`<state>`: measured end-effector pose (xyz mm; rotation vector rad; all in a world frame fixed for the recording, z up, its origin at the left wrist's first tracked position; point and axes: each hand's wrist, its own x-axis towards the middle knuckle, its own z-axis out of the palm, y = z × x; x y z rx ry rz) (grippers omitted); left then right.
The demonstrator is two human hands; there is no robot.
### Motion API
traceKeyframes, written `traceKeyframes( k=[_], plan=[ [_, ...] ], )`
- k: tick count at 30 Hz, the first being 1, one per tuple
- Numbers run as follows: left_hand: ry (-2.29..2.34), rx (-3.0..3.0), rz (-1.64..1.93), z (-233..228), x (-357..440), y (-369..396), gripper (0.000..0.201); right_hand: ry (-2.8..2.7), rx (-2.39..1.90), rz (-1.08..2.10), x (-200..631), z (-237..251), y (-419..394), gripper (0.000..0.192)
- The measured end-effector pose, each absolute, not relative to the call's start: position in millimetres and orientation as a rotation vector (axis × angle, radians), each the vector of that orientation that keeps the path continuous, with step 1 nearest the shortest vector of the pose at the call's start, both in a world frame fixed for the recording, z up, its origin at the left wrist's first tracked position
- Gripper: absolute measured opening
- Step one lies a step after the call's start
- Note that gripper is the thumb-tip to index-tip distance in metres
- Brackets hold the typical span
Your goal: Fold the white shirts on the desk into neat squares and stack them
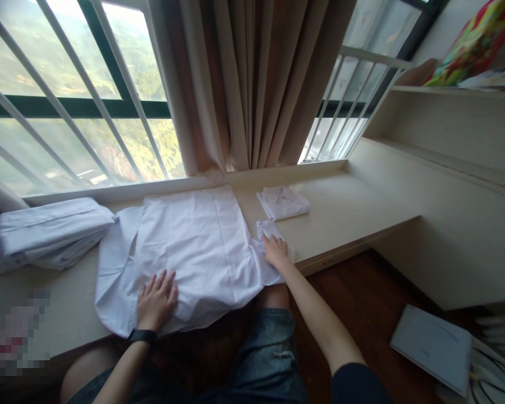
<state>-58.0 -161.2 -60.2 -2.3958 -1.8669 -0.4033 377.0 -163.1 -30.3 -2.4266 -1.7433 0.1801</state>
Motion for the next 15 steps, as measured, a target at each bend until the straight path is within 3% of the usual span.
traceKeyframes(
  k=[4, 8, 15],
  plan=[
    [-1.87, -2.395, -0.39, -61, -59, -161, 0.051, -1.392, -2.366, 0.43, 393, -24, -143, 0.044],
    [-1.856, -2.401, -0.399, -61, -59, -161, 0.052, -1.208, -2.237, 0.48, 453, 2, -147, 0.022],
    [-1.849, -2.402, -0.413, -59, -58, -161, 0.052, -0.563, -1.855, 0.508, 555, 54, -205, 0.033]
  ],
)
